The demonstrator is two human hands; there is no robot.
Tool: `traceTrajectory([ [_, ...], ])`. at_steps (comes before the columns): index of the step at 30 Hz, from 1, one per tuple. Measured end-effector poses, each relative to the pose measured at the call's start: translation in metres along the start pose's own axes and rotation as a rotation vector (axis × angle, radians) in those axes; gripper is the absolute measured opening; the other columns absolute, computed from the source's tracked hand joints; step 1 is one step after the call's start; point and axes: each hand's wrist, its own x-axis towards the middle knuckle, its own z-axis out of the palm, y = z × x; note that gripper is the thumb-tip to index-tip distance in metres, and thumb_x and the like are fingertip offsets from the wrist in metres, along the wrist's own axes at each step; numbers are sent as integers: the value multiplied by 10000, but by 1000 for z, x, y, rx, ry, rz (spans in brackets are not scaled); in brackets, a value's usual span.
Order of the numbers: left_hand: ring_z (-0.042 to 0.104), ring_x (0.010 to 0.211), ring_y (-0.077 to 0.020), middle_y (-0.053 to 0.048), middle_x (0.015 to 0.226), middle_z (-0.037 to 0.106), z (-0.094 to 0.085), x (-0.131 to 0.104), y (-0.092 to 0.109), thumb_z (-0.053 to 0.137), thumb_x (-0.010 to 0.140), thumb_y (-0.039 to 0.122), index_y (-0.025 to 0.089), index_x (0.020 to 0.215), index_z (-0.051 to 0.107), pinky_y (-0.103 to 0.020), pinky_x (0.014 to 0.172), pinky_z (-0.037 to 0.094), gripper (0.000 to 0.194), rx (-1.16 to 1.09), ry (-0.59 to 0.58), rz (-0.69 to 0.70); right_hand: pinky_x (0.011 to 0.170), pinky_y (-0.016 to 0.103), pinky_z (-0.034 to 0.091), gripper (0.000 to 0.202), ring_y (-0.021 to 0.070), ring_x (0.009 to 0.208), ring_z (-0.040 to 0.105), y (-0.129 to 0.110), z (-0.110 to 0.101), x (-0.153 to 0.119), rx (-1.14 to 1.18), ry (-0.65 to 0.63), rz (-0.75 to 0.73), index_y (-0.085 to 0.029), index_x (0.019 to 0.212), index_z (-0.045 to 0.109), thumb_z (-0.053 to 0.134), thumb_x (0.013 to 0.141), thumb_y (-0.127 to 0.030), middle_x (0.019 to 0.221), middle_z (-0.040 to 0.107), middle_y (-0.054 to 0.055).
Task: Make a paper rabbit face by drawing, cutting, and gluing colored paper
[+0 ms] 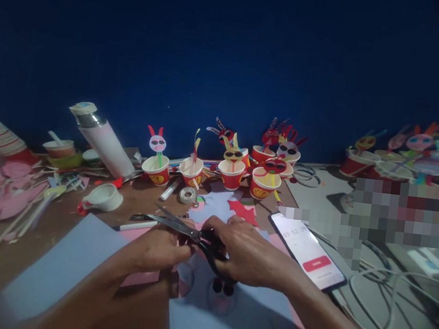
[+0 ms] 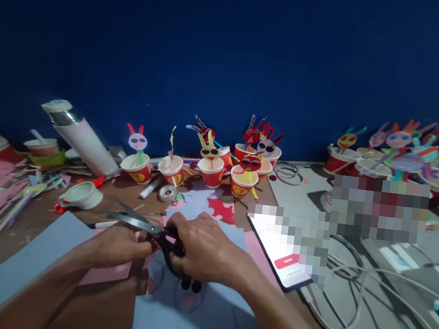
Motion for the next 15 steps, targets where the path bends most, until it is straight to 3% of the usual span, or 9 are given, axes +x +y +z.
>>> traceTrajectory([
  [5, 568, 763, -176, 10, 818, 633, -1, 2, 0, 493, 702, 153, 192, 816, 641, -226, 680, 410, 191, -40, 1, 16, 535, 244, 232, 226, 180, 640, 517, 1, 0, 1, -35, 8, 10, -182, 952, 496, 539, 734, -220, 660, 615, 25],
  [15, 544, 685, -155, 10, 728, 623, 5, 7, -7, 492, 657, 114, 179, 749, 650, -225, 617, 404, 194, -95, -9, -50, 543, 254, 274, 265, 194, 656, 542, 4, 1, 1, 8, 50, 40, -172, 1000, 507, 540, 741, -215, 708, 628, 52],
])
